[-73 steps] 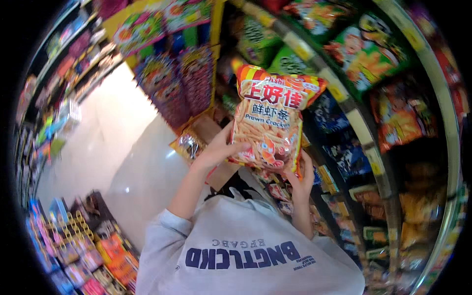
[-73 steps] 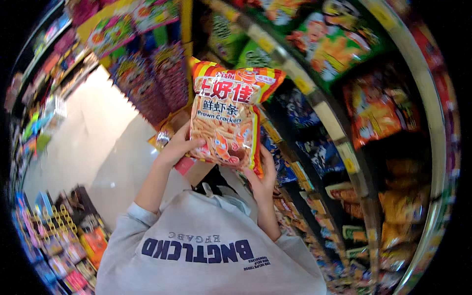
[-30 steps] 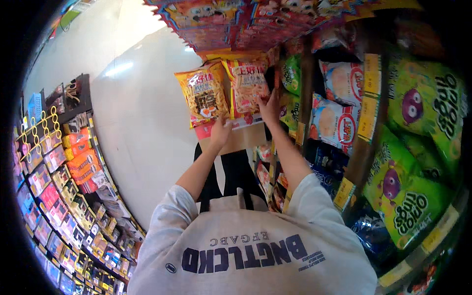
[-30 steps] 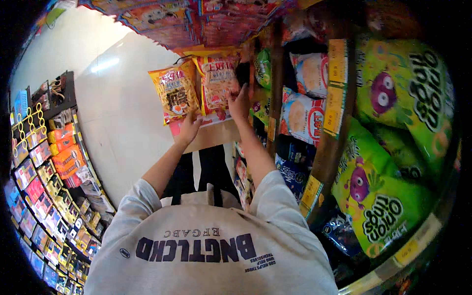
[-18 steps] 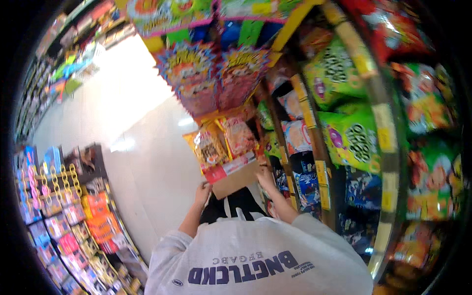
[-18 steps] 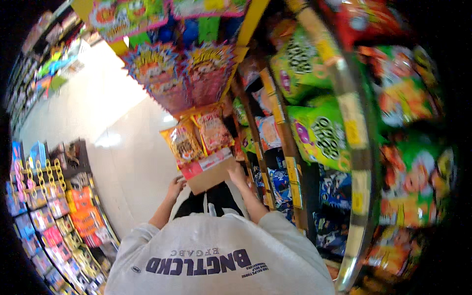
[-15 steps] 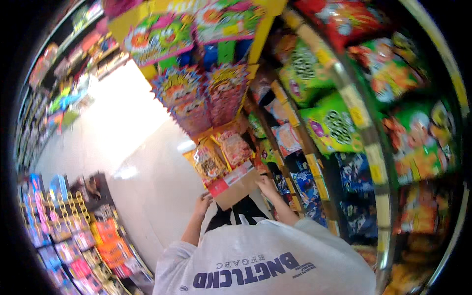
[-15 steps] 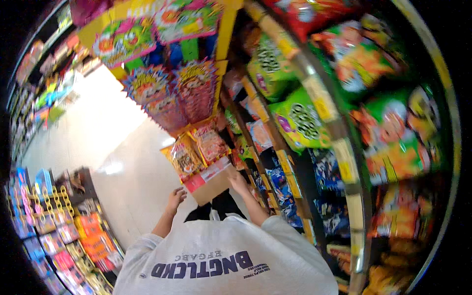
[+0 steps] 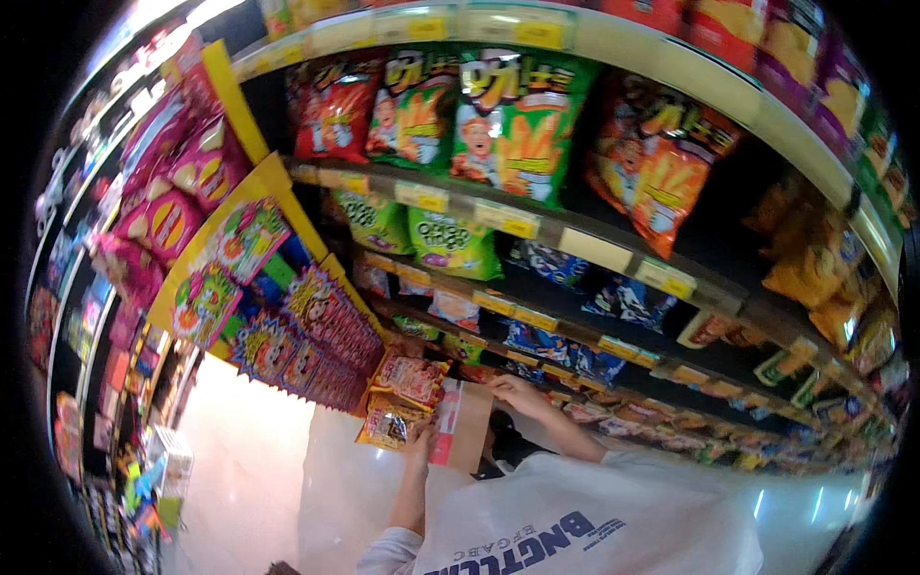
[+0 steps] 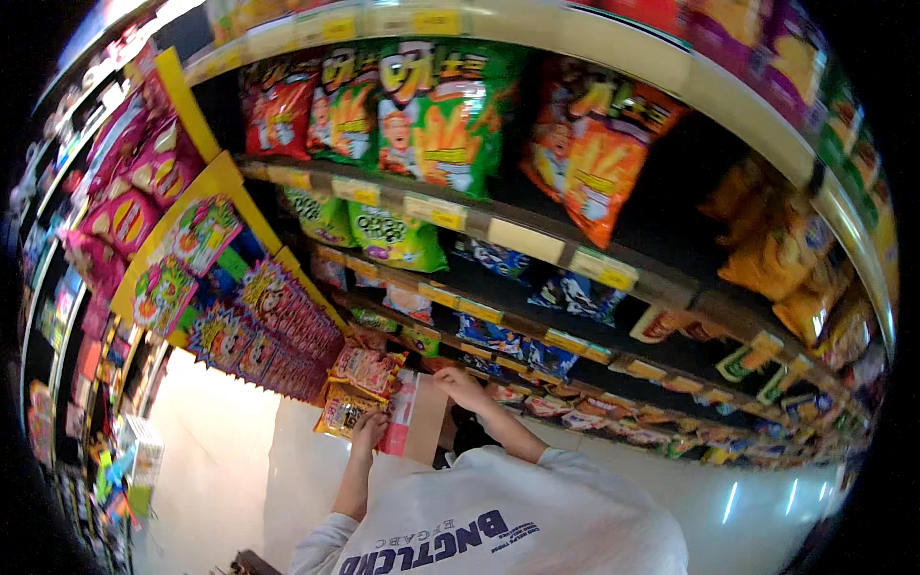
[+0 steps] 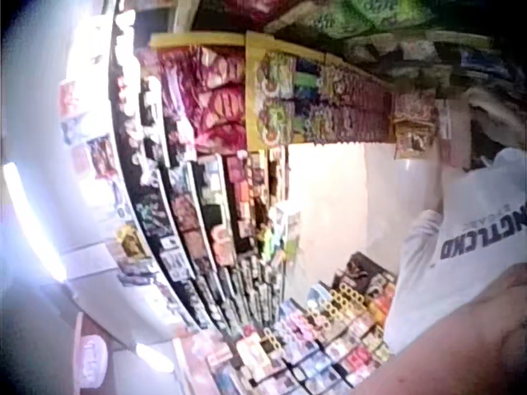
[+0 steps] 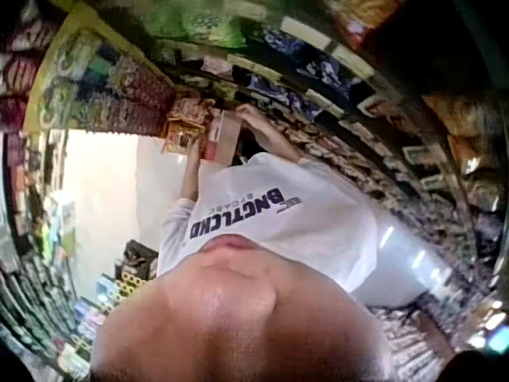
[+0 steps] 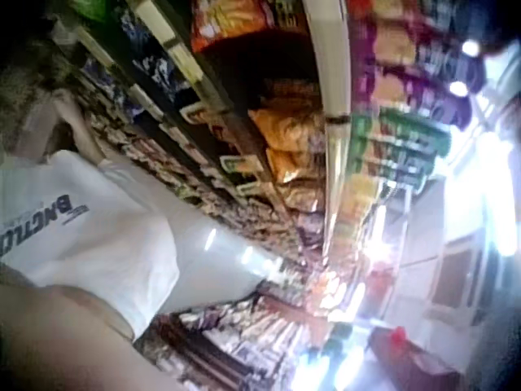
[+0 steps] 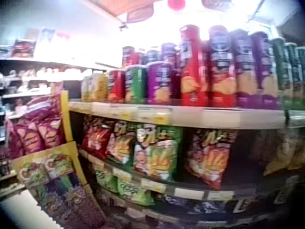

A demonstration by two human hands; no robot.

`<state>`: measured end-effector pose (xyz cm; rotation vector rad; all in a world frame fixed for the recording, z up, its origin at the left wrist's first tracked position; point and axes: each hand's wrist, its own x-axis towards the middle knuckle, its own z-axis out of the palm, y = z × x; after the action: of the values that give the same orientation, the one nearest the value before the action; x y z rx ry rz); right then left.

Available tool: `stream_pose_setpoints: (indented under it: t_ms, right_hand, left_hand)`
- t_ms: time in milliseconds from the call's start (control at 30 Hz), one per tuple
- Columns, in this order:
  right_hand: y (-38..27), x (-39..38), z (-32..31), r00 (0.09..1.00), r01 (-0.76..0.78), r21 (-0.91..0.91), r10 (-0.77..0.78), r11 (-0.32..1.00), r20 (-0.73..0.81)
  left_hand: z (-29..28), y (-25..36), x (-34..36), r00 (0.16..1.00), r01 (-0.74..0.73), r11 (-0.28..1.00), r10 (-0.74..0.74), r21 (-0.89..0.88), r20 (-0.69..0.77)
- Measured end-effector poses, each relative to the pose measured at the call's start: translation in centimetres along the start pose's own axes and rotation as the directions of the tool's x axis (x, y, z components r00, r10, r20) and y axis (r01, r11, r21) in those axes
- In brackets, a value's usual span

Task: The person removes snack bags from retail shelves by hand and places them into a cardboard box on the floor, then closes the box.

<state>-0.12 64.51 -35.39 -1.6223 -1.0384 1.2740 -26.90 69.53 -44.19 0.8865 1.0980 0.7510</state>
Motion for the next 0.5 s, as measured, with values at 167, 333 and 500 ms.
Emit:
stream_pose_setpoints:
  t_ms: [167,333,500]
  right_hand:
    - [-3.3,-5.7,-4.7,0.976,0.069,0.125,-0.041,0.99,-0.213]
    - [-4.9,-9.0,-8.8,0.9,0.139,-0.008,-0.13,0.99,-0.415]
    - [-8.4,-14.0,-12.5,0.767,0.291,0.005,-0.23,0.957,-0.599]
  left_hand:
    - [9.9,7.9,-0.4,0.969,-0.066,0.996,0.048,0.066,0.242]
    - [19.4,14.7,-2.6,0.82,-0.274,0.96,0.201,0.06,0.536]
    - [27.2,20.5,-6.8,0.617,-0.461,0.883,0.252,0.083,0.746]
